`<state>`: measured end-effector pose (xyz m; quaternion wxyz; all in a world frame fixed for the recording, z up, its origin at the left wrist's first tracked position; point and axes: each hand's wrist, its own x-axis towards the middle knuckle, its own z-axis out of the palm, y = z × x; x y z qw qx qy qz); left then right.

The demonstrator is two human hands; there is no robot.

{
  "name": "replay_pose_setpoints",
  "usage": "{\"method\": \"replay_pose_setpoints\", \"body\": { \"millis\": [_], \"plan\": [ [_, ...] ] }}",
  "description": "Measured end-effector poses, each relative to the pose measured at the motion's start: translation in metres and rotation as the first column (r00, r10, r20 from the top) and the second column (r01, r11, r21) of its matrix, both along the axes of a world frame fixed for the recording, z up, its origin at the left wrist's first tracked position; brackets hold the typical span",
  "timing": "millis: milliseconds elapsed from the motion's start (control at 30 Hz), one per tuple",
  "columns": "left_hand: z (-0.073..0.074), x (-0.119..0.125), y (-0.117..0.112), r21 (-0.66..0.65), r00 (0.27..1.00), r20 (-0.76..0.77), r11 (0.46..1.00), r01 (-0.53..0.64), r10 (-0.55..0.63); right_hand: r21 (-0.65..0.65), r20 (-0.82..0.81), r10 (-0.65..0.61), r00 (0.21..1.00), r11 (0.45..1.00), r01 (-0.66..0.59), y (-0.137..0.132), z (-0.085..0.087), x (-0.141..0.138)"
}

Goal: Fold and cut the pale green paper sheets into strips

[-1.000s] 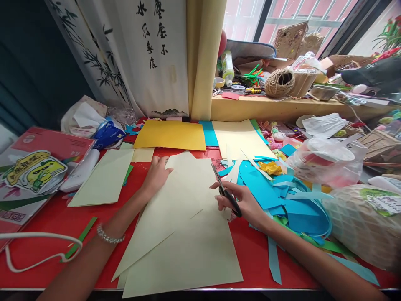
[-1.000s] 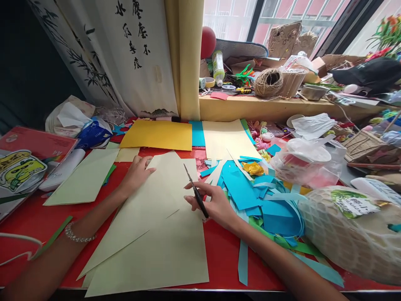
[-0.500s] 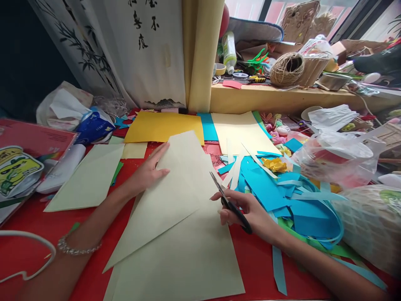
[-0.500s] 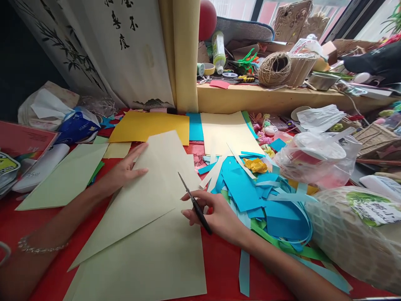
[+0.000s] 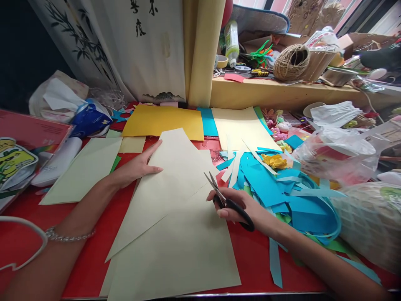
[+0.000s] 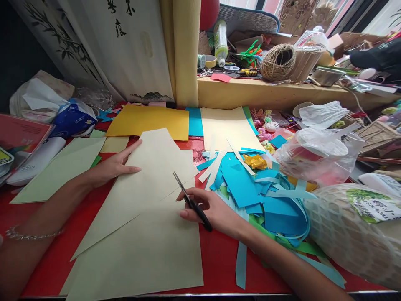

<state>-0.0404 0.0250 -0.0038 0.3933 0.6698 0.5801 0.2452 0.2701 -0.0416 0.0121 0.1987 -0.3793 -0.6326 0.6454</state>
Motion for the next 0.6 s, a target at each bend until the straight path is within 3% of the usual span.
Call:
{"method": "replay_pose_setpoints", "body": {
  "millis": [133,267,467,600],
  "plan": [
    [0.001,0.0,0.001,-0.082,0.992,0.111,0.995,-0.057,0.066,-0.007,-0.016,-0.036,0.999,0.999,0.036,0.0,0.0,0.001],
    [0.012,0.002,-0.003,-0.14,0.993,0.014,0.984,-0.113,0.116,-0.009,-0.055,-0.059,0.997,0.998,0.058,0.001,-0.003,0.002],
    [0.021,0.004,-0.009,-0.034,0.992,0.1,0.997,-0.072,0.075,-0.017,-0.05,-0.049,0.998,0.999,0.048,0.002,-0.004,0.002],
    [0.013,0.001,-0.004,-0.236,0.968,0.109,0.952,-0.195,0.226,-0.007,-0.036,-0.043,0.998,0.999,0.042,0.001,-0.005,0.002]
  ]
}}
